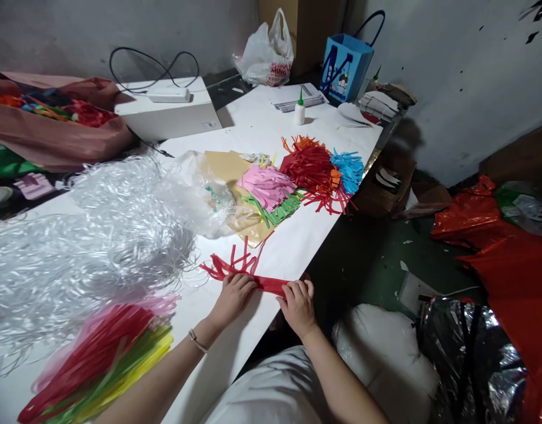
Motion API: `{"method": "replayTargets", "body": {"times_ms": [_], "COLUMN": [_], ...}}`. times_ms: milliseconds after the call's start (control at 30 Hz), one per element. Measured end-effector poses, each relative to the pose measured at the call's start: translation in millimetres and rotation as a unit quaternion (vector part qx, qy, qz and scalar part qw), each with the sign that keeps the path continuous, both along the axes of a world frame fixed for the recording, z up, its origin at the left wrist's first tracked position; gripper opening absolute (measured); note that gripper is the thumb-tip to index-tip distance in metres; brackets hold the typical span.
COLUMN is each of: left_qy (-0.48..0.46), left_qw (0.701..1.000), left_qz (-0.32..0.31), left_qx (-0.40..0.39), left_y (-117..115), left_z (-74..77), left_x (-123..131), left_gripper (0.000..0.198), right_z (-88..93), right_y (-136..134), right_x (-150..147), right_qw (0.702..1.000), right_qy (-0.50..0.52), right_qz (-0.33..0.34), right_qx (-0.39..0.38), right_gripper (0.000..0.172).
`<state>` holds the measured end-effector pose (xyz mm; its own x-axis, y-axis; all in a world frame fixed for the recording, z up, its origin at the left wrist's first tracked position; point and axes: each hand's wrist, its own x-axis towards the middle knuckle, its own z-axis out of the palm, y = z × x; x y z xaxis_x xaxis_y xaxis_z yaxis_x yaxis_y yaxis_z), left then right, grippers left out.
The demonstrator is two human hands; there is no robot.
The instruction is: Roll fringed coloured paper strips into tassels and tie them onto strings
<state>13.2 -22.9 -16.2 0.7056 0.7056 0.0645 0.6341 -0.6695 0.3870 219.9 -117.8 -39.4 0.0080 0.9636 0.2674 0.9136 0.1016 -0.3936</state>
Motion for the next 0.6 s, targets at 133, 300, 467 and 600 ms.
{"method": "replayTargets", "body": {"times_ms": [133, 300, 467, 600], "left_qy": [0.002, 0.015, 0.052, 0.081], "left_qw": [1.000, 1.000, 0.997, 0.993], "left_qz": [-0.014, 0.010, 0.057, 0.090], "left_qx": [-0.009, -0.012, 0.005, 0.016], "left_y": [4.8, 10.8, 14.6, 15.4], "left_z": [0.8, 4.2, 10.8, 14.7], "left_x": [1.2, 1.4, 13.8, 25.2], "left_gripper": [0.018, 0.021, 0.024, 0.024], "right_z": [-0.8, -4.6, -2.7, -0.7], "right_y": [4.6, 7.0, 12.8, 20.4], "right_x": [-9.2, -11.8, -9.0, -7.4], "right_qw": [1.000, 0.998, 0.991, 0.989], "right_qy": [-0.004, -0.018, -0.047, -0.059], "right_qz": [0.006, -0.041, -0.105, -0.121], "right_qx": [-0.011, -0.031, -0.067, -0.066], "right_gripper": [0.007, 0.010, 0.011, 0.015]}}
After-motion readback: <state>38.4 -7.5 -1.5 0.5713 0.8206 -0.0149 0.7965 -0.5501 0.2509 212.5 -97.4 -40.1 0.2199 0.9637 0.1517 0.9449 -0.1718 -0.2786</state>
